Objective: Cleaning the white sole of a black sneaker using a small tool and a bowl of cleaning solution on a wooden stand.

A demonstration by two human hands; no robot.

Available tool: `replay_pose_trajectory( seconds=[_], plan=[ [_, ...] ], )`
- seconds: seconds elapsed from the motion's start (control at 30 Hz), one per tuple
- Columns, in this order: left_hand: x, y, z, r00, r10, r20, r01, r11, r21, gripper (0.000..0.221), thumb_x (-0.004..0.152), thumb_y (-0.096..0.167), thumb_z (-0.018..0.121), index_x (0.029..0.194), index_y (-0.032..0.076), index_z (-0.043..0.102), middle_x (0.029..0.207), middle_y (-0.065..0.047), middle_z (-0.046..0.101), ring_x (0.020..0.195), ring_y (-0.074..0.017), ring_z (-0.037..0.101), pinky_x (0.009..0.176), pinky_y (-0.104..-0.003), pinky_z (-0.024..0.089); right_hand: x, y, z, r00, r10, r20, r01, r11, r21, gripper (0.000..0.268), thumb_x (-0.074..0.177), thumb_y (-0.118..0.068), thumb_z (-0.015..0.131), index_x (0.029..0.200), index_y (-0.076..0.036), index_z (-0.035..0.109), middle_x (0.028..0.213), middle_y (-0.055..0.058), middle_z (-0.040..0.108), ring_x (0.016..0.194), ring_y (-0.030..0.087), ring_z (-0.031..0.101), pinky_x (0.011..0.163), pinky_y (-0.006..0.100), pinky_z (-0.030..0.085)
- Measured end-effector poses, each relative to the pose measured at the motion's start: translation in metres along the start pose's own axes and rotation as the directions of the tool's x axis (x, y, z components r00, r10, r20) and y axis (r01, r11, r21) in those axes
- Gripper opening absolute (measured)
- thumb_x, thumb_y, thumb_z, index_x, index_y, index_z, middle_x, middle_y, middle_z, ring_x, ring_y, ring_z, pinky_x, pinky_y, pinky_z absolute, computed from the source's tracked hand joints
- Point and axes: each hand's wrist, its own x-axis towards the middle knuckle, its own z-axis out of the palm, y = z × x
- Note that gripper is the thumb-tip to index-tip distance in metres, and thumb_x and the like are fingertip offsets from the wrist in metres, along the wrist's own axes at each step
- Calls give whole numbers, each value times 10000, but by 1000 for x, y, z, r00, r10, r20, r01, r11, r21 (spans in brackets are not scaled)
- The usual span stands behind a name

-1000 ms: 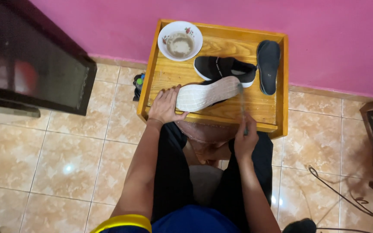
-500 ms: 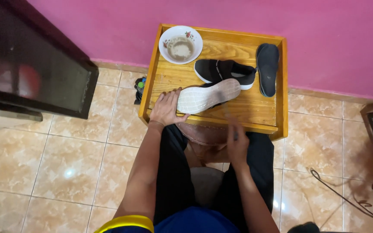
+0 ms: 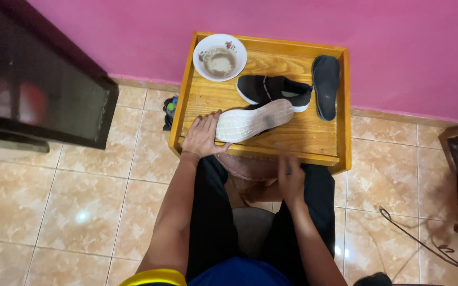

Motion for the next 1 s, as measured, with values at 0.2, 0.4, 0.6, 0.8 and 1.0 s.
replay_pose_trajectory(
  seconds=[0.2,0.4,0.6,0.8,1.0],
  plan=[
    [-3,-4,9,1000,-2,23,2,1000,-3,1043,719,711,662,1495,37,484,1132,-124,676,982,-249,696,940,-401,469,22,-25,-15,992,13,-128,-5,998,62,287,1143,-101,484,1408,-82,593,999,140,737,687,225,698,652,360,599],
    [-2,-1,4,1000,-7,21,7,1000,-2,1041,730,723,649,1498,41,477,1121,-119,678,969,-245,701,944,-406,477,17,-18,-16,980,-31,-194,21,998,-53,258,1101,-93,573,1334,-24,661,1123,251,739,1007,391,714,769,473,600],
    [-8,-5,11,1000,8,28,-9,1000,20,1053,715,749,628,1472,28,500,1128,-127,676,995,-253,695,953,-414,474,13,-19,-18,970,47,-237,-36,998,50,300,1117,-98,520,1393,-84,638,1056,167,757,696,252,715,610,374,611],
    [-3,-4,6,999,34,0,-34,999,29,1019,726,723,632,1448,11,529,1066,-144,672,950,-271,694,909,-420,492,17,-18,-10,986,-101,-132,105,994,23,326,1116,-31,498,1430,-64,577,1206,174,728,900,340,743,729,439,612],
    [-6,-4,7,999,9,32,-9,1000,9,1057,719,722,643,1494,22,484,1132,-152,673,993,-271,692,930,-415,474,-4,-78,-1,997,1,-76,6,996,91,285,1091,-70,543,1363,-47,626,1270,205,710,1156,346,682,961,507,591]
  ],
)
